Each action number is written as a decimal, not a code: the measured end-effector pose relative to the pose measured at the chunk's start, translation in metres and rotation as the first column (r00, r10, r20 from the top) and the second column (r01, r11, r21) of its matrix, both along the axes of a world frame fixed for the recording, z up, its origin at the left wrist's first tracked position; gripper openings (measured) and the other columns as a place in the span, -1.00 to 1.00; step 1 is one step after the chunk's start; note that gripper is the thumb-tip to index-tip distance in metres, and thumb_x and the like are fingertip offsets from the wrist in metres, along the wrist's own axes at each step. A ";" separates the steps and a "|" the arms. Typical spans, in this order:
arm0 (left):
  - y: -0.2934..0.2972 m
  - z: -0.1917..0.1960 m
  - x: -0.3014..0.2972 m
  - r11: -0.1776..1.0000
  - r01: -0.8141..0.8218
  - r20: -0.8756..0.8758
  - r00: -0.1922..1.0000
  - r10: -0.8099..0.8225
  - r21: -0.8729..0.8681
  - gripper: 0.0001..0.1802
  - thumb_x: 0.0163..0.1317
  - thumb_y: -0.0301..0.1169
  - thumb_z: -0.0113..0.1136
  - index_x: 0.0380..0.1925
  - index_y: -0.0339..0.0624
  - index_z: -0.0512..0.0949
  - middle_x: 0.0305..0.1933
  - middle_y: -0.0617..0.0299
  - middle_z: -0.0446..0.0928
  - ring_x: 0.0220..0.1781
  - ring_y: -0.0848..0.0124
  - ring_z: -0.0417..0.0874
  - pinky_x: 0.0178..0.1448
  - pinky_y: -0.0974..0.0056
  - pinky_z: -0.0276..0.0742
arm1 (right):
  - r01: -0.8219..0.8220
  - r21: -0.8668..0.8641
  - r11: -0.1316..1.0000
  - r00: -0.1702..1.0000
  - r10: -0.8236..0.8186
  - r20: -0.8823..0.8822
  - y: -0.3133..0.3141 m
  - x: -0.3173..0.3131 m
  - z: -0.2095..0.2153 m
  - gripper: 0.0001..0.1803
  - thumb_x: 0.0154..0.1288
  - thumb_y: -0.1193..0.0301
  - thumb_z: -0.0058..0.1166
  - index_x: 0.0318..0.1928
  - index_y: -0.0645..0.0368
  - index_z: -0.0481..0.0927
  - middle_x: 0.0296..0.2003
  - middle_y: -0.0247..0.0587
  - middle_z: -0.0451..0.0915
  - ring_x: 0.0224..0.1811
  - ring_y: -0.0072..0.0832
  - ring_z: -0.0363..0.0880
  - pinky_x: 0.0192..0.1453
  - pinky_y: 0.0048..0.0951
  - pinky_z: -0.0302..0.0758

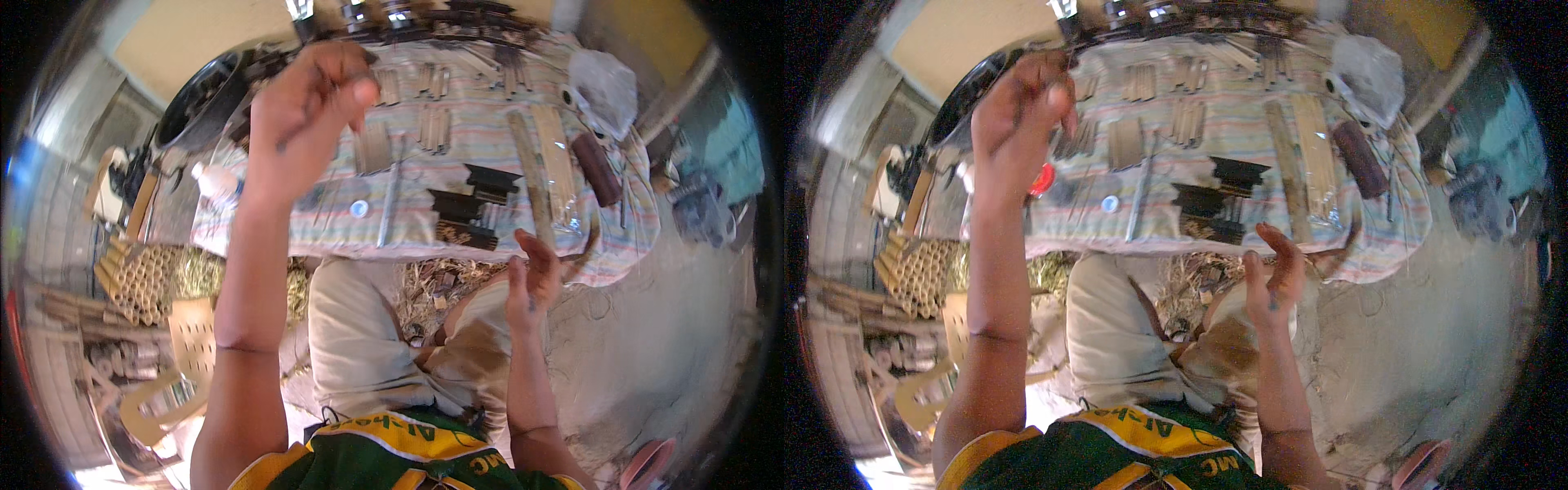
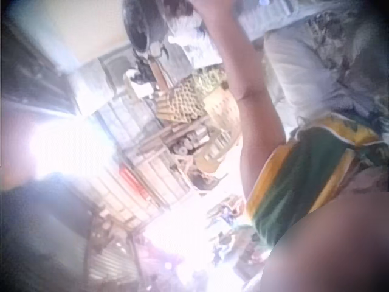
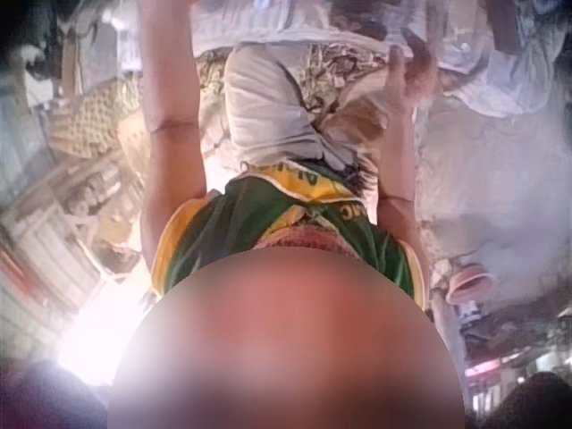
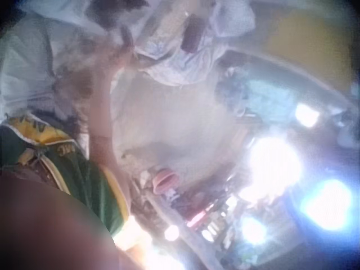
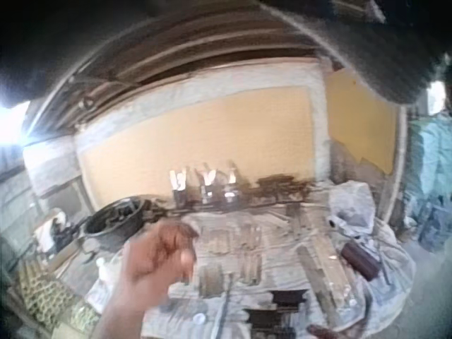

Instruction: The person assembles bamboo wind chimes by inserting thin bamboo rods into a dark wooden frame, applying glue to secure them, and arranging the rods in a hanging configuration. The person repeatedly picks up rods, applies adhesive, and places them into the frame, then lifts the frame to check alignment.

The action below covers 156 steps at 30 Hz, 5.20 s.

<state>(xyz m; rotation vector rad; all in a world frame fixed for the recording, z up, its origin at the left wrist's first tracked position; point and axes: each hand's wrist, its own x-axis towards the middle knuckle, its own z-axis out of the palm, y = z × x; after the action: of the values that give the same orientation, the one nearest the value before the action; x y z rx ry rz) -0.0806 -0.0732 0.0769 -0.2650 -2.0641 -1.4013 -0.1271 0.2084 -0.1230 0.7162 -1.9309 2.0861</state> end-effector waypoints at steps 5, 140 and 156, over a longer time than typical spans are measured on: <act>0.065 -0.054 0.091 0.980 0.050 0.089 0.996 -0.033 -0.194 -0.80 0.06 -0.46 0.42 -0.31 -0.20 0.62 0.18 -0.09 0.39 0.22 0.12 0.42 0.28 0.07 0.28 | -0.507 -0.242 0.828 0.840 0.537 0.077 -0.024 0.069 0.066 -0.33 0.22 0.52 0.28 0.29 0.36 0.27 0.21 0.08 0.44 0.26 -0.19 0.44 0.26 -0.21 0.44; 0.195 -0.172 -0.047 0.984 0.084 0.534 0.845 0.012 -0.156 -0.66 0.34 -0.25 0.09 -0.25 -0.40 0.49 -0.50 -0.10 0.60 -0.45 0.11 0.70 -0.31 0.09 0.58 | 0.104 0.099 0.990 0.798 -0.142 0.586 0.105 -0.053 -0.013 -0.85 0.32 0.44 0.18 -0.23 0.30 0.58 -0.37 -0.22 0.66 -0.38 -0.57 0.60 -0.30 -0.54 0.49; 0.142 -0.086 -0.031 0.981 0.193 0.522 0.837 -0.161 -0.008 -0.69 0.30 -0.32 0.24 -0.13 -0.38 0.60 -0.45 0.26 0.57 -0.44 0.58 0.56 -0.36 0.43 0.46 | -0.114 -0.252 0.961 0.734 0.253 0.631 0.095 0.003 0.029 -0.83 0.38 0.40 0.14 -0.16 0.25 0.51 -0.37 -0.21 0.64 -0.52 -0.64 0.45 -0.46 -0.60 0.38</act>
<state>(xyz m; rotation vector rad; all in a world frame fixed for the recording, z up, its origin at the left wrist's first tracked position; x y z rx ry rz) -0.1119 0.0688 -0.0092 -0.1062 -2.5807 -1.6620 -0.1243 0.3038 -0.0942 0.1097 -1.9552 2.9028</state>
